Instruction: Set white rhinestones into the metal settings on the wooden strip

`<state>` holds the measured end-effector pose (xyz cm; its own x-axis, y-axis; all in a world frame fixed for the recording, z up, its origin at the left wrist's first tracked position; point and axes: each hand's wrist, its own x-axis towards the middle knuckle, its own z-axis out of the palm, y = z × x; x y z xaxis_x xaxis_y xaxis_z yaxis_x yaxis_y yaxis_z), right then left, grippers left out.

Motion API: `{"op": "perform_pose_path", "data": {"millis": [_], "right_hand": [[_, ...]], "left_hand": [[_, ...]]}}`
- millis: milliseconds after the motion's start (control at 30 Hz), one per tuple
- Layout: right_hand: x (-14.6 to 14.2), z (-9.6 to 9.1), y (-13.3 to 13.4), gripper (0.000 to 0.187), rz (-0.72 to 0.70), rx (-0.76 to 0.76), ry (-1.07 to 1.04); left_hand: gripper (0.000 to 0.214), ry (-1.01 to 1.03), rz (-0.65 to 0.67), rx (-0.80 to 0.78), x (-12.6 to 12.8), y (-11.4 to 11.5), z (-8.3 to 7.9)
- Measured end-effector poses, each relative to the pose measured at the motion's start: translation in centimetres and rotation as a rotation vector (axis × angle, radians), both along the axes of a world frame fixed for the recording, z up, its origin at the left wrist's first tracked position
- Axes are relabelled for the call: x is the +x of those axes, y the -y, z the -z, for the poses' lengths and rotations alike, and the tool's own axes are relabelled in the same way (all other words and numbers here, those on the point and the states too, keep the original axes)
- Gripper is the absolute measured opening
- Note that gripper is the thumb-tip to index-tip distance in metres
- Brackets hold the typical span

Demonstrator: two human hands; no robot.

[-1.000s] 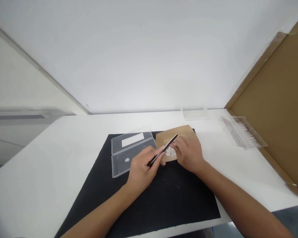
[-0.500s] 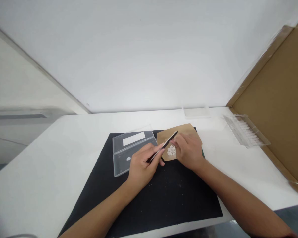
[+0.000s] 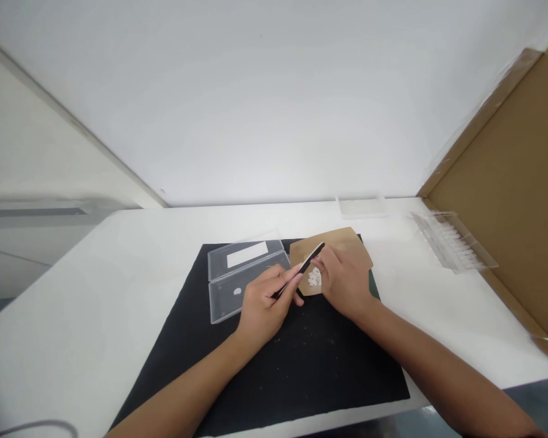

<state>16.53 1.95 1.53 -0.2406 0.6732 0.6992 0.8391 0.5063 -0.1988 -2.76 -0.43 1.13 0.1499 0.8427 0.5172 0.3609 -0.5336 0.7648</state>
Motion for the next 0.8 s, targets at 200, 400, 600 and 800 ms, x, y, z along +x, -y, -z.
{"op": "perform_pose_path", "data": {"millis": [200, 400, 600, 800], "right_hand": [[0.30, 0.27, 0.11, 0.026, 0.075, -0.004, -0.072], [0.18, 0.51, 0.30, 0.026, 0.019, -0.076, -0.062], [0.15, 0.04, 0.14, 0.026, 0.026, -0.066, -0.098], [0.53, 0.05, -0.02, 0.023, 0.102, -0.069, -0.099]], "left_hand": [[0.042, 0.005, 0.026, 0.000, 0.10, -0.01, -0.19], [0.040, -0.006, 0.028, 0.000, 0.07, -0.04, -0.04], [0.044, -0.011, 0.017, -0.009, 0.11, 0.08, -0.17], [0.043, -0.009, 0.017, -0.003, 0.17, 0.23, -0.21]]}}
